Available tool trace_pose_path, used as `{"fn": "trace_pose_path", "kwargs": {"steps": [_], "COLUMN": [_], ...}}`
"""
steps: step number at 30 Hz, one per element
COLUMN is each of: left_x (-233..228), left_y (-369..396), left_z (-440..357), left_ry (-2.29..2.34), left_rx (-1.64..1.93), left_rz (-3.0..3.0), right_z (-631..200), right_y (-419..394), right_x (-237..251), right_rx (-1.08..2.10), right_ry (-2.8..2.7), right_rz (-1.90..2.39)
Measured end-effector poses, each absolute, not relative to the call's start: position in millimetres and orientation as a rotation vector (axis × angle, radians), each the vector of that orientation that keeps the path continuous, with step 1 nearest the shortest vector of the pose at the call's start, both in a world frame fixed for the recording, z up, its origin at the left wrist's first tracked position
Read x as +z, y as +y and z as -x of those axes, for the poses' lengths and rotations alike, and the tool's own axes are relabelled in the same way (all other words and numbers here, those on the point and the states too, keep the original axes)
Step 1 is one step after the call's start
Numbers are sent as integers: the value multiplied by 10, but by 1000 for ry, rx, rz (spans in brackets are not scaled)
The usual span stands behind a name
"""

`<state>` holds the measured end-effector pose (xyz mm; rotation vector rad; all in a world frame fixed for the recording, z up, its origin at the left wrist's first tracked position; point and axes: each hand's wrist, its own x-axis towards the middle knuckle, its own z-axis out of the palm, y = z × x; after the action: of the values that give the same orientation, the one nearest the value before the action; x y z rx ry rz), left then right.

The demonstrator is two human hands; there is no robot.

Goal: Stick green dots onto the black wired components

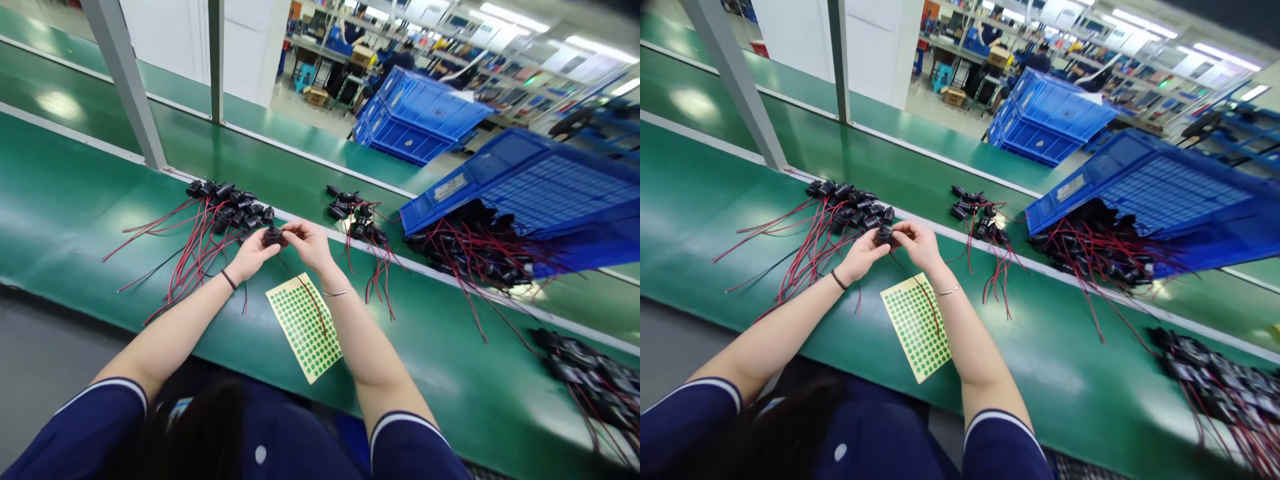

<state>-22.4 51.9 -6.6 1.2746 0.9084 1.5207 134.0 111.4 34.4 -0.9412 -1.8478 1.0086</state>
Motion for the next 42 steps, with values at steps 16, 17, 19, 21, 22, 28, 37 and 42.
{"fn": "trace_pose_path", "kwargs": {"steps": [16, 17, 19, 21, 22, 28, 37, 42], "left_x": [-23, -29, -29, -14, -3, 27, -36, -66], "left_y": [393, 383, 362, 334, 318, 265, 273, 263], "left_z": [288, 276, 254, 226, 209, 135, 111, 113], "left_ry": [1422, 1416, 1405, 1393, 1383, 1290, 1334, 1392], "left_rx": [1816, 1791, 1741, 1680, 1648, 1567, 1515, 1490], "left_rz": [-1566, -1587, -1622, -1637, -1631, -1549, -1552, -1610], "right_z": [-1833, -1821, -1809, -1813, -1820, -1879, -1961, -1986], "right_y": [449, 459, 456, 415, 384, 241, 174, 177], "right_x": [195, 202, 213, 203, 189, 64, -90, -133], "right_rx": [608, 606, 612, 610, 604, 618, 383, 307], "right_ry": [-2861, -2876, -2886, -2858, -2831, -2687, -2630, -2569], "right_rz": [1015, 1005, 989, 997, 1012, 1040, 857, 691]}}
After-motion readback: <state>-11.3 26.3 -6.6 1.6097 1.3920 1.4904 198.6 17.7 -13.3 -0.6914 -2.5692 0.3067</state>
